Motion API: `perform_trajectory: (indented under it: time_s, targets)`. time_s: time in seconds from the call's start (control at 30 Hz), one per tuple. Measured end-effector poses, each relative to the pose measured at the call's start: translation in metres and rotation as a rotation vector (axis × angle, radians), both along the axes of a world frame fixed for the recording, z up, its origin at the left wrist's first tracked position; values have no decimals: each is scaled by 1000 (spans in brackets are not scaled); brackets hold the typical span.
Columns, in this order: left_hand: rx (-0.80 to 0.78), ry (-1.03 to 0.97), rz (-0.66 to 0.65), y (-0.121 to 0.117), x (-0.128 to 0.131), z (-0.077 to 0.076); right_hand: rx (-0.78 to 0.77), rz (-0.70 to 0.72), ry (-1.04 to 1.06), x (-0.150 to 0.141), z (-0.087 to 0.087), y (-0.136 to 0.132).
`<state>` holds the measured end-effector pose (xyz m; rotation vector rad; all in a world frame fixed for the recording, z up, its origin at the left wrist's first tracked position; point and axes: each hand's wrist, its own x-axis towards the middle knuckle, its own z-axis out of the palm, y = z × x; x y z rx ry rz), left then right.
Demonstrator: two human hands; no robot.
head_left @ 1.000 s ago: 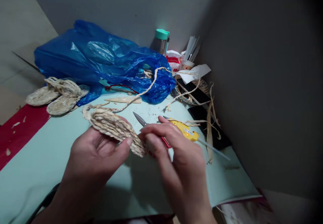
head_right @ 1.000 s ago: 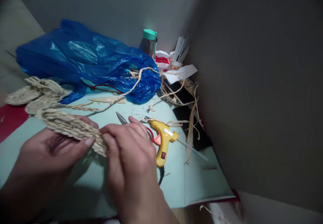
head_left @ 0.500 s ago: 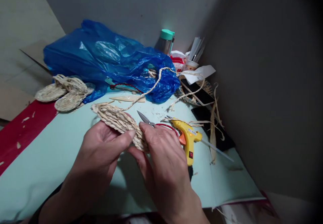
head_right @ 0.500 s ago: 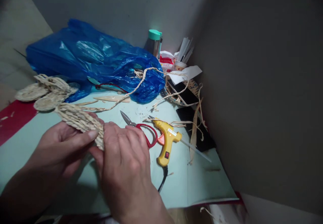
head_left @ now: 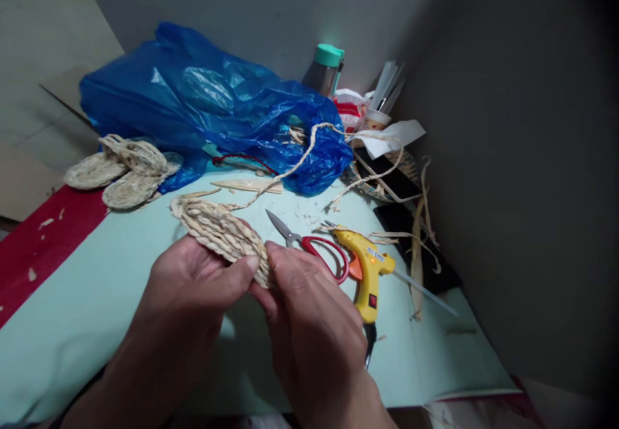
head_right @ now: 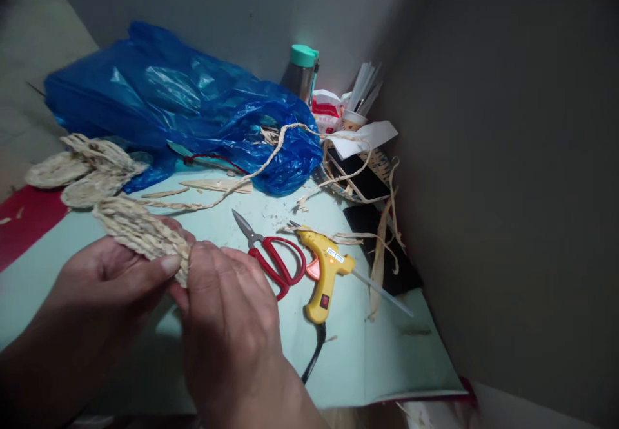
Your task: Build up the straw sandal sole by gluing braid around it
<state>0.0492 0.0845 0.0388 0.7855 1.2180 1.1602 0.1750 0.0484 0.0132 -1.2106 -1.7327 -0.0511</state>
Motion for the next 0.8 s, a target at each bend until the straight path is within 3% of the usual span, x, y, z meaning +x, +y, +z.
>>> perform_trajectory:
  time_s: [0.27,0.5,0.8]
  targets:
    - [-46,10,-23,-1,-1,0,-16,3,50,-4,0,-1]
    - [-52,-52,-107,-5,-1,3,-6,53,109,11,1,-1]
    - [35,-28,-172,-6,4,3,40,33,73,11,0,-6]
